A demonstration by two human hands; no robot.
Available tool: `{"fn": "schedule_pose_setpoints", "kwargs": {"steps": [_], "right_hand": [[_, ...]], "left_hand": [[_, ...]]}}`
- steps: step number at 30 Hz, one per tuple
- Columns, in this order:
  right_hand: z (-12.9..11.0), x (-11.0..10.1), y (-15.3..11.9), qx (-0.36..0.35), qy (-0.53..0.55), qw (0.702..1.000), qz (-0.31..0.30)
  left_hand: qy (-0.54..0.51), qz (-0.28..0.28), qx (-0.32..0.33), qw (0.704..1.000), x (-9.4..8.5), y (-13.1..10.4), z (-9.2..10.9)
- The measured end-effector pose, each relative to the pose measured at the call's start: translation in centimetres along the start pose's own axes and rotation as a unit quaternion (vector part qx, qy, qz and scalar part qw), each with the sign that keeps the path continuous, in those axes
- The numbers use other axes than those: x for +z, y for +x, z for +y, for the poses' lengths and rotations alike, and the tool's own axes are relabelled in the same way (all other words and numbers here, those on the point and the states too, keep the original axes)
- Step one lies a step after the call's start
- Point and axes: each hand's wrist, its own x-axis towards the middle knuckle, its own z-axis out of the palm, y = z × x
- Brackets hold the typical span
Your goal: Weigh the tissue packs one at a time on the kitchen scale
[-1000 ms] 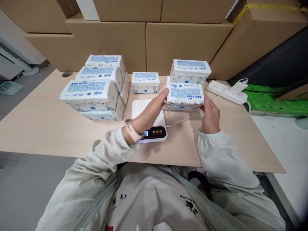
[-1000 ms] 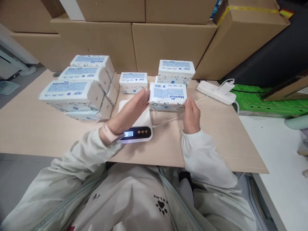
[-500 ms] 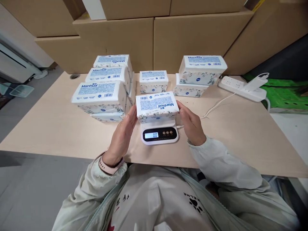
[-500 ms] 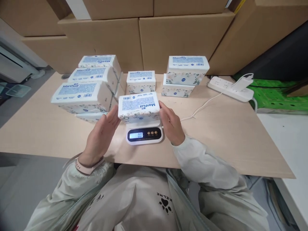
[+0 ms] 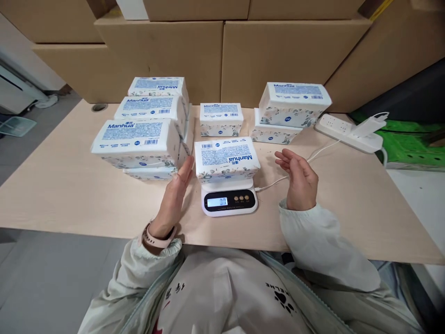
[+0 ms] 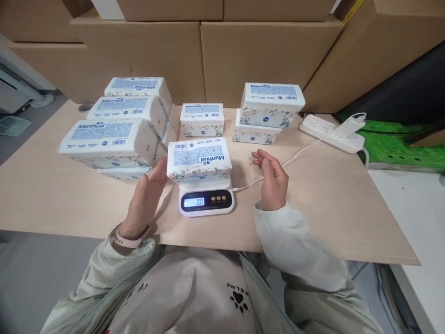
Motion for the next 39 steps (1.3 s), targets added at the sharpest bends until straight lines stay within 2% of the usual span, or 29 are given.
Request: {"fn": "schedule_pose_setpoints", "kwargs": {"steps": [5, 16, 32, 39], "right_hand": [[0.11, 0.08, -0.12, 0.014, 0.007, 1.000, -0.020], [-0.08, 0.09, -0.16, 0.049, 0.029, 0.998, -0.021], [-0.87, -0.04, -0.22, 0.062, 0.054, 0.996, -0.035], [-0.43, -0.26, -0.27, 0.059, 0.024, 0.995, -0.080]], "left_hand": [[-0.010, 0.004, 0.001, 1.000, -0.23, -0.07, -0.17], [-0.015, 0.005, 0.008, 1.000, -0.31, -0.30, -0.02], [-0.025, 0.017, 0.009, 0.999, -0.72, -0.78, 0.16], [-0.001, 0.004, 0.008, 1.000, -0.82, -0.89, 0.08]]}}
